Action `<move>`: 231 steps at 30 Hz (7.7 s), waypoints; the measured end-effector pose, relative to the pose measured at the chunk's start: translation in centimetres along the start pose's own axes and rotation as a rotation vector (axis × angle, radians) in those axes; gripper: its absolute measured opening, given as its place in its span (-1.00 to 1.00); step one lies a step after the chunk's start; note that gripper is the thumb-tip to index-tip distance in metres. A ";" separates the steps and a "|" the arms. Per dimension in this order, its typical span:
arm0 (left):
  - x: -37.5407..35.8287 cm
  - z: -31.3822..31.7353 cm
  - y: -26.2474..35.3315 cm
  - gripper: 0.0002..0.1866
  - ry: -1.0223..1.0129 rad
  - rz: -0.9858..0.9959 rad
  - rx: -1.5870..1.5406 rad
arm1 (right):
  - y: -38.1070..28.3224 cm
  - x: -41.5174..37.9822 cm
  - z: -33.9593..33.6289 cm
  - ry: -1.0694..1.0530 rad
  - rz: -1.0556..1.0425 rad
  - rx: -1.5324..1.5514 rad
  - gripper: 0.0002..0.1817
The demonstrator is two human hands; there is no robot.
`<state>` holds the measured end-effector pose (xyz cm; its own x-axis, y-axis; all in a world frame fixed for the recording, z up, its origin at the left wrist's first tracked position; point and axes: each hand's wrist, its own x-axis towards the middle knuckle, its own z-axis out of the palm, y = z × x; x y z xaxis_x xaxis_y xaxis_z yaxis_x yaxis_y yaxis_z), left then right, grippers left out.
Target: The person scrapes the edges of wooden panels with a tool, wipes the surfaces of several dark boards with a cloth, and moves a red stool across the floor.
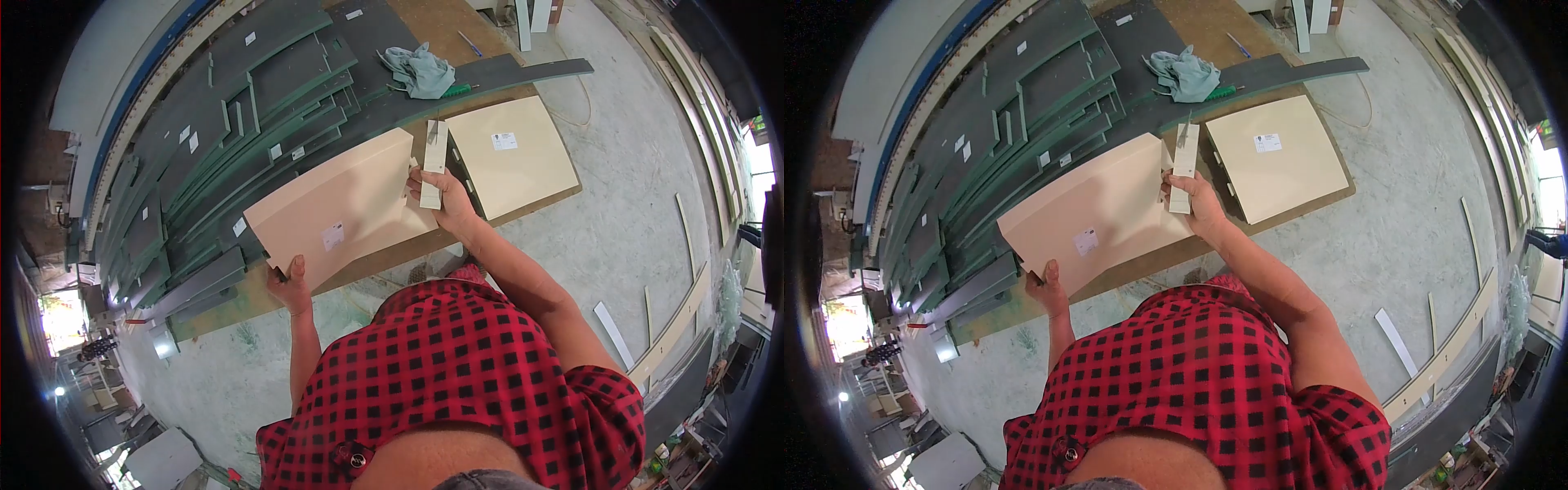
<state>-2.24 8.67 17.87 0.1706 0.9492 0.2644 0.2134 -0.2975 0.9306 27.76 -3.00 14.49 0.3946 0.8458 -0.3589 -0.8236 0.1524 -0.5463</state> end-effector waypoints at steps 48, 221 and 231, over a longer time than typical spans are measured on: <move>-9.4 38.9 -5.4 -0.08 -0.253 -0.587 0.249 | -25.8 4.4 -22.3 0.557 -0.257 -0.664 -0.70; 10.8 3.0 -1.9 -0.68 -0.230 -1.322 -0.643 | 8.4 -4.8 11.8 0.075 -0.392 -1.846 -0.70; 10.8 2.9 -2.3 -0.65 -0.261 -1.315 -0.686 | 5.2 -3.6 5.9 0.442 -0.467 -1.598 -0.69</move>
<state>1.92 19.31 17.85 0.3983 0.4275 -0.8116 -0.1198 0.9014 0.4160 19.68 -2.24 17.37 0.7631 0.6459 0.0214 0.4655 -0.5264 -0.7115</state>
